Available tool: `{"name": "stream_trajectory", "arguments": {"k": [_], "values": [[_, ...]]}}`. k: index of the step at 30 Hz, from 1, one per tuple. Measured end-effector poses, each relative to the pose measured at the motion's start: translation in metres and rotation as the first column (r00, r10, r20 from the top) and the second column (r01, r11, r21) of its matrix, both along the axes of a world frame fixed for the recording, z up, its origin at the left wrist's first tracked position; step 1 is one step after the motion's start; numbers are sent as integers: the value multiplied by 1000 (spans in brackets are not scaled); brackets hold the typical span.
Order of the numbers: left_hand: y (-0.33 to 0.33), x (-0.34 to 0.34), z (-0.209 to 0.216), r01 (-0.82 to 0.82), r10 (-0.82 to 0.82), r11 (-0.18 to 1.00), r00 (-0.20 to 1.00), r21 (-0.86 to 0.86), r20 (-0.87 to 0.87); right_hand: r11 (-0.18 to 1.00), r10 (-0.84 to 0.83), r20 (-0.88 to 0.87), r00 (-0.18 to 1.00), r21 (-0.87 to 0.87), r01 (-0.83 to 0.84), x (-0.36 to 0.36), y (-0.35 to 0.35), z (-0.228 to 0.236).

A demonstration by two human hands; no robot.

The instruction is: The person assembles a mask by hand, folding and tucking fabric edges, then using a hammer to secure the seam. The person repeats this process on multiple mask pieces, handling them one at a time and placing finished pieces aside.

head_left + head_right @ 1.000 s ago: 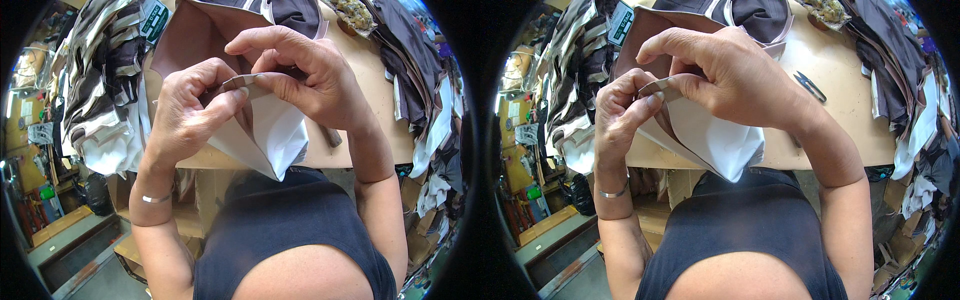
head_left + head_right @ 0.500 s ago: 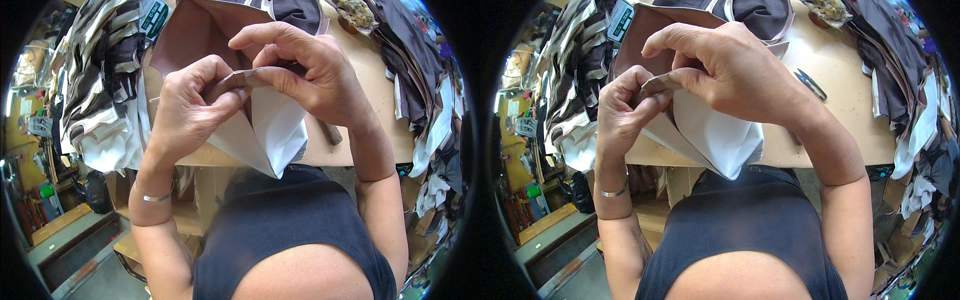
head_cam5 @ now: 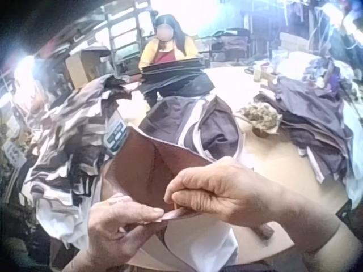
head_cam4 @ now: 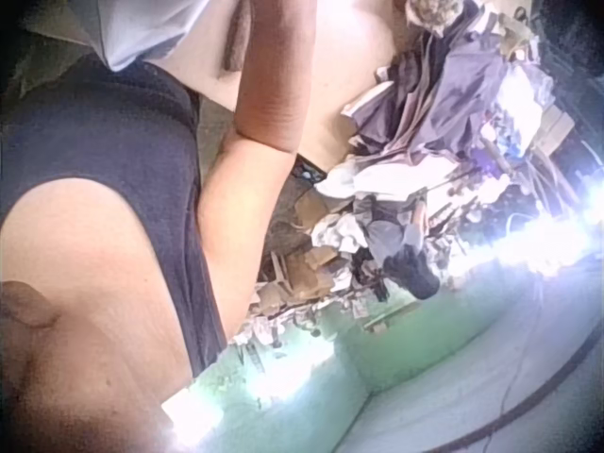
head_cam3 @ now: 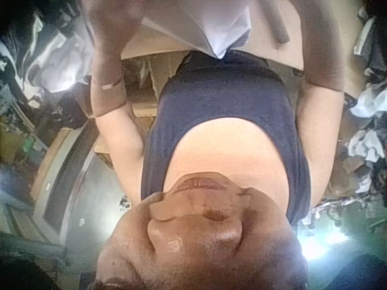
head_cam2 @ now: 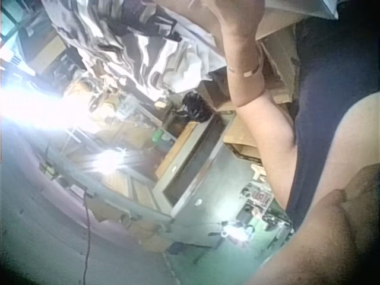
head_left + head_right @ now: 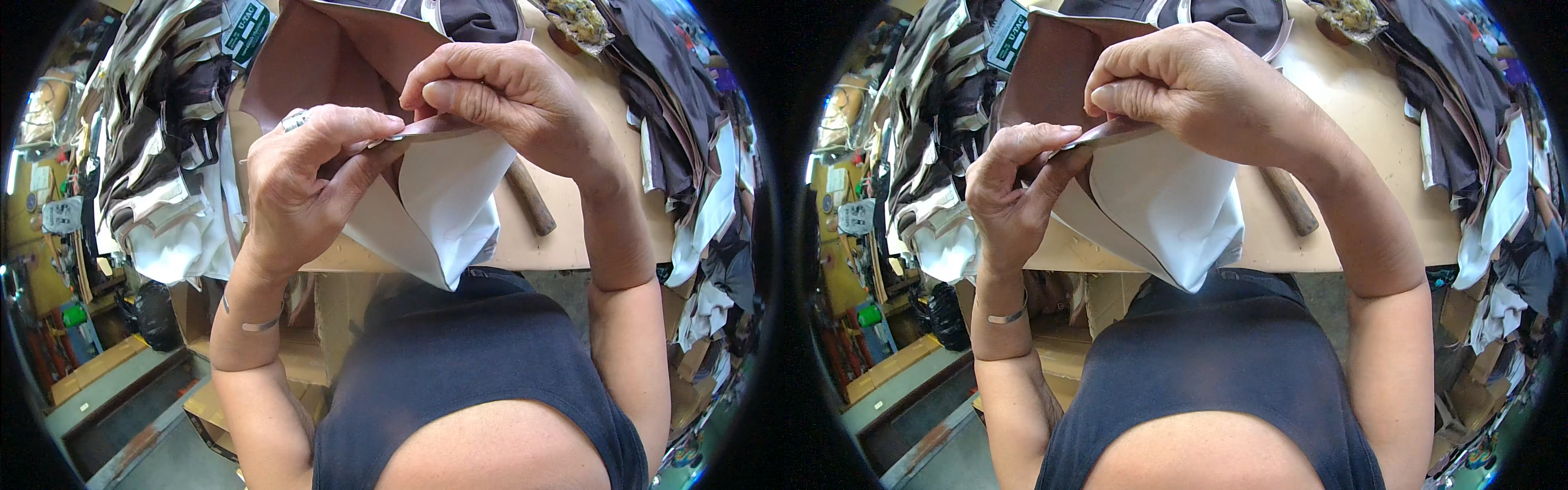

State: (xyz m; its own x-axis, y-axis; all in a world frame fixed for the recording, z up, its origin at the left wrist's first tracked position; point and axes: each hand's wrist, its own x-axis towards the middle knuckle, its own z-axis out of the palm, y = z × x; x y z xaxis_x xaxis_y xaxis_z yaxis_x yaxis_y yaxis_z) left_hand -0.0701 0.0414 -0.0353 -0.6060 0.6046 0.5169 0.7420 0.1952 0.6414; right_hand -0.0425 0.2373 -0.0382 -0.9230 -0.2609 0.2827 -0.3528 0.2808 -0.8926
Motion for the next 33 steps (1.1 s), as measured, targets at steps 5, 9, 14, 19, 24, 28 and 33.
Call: {"name": "stream_trajectory", "arguments": {"k": [5, 9, 14, 19, 24, 28, 33], "values": [[-1, -9, -6, 92, -96, 995, 943, -28, -318, 993, 77, 47, 996, 87, -81, 0, 3, 7], [-6, -9, -1, 136, -176, 982, 903, -128, -392, 984, 91, -1, 996, 156, -90, 1, 4, 8], [-6, -10, -4, 148, -174, 984, 922, -102, -346, 954, 106, -296, 949, 298, -13, 4, 2, 3], [-5, -8, 1, 116, -165, 982, 911, -148, -378, 958, 129, -278, 952, 281, -48, 3, 4, 3], [-4, -10, -8, 93, -130, 990, 893, -106, -431, 932, 152, -262, 953, 358, -51, 5, 5, 0], [-5, -9, -2, 132, -177, 980, 920, -148, -350, 962, 182, -238, 954, 246, -122, 1, 9, -3], [-6, -11, -2, 115, -157, 982, 937, -149, -312, 960, 127, -110, 986, 264, -94, 0, 4, 3]]}}
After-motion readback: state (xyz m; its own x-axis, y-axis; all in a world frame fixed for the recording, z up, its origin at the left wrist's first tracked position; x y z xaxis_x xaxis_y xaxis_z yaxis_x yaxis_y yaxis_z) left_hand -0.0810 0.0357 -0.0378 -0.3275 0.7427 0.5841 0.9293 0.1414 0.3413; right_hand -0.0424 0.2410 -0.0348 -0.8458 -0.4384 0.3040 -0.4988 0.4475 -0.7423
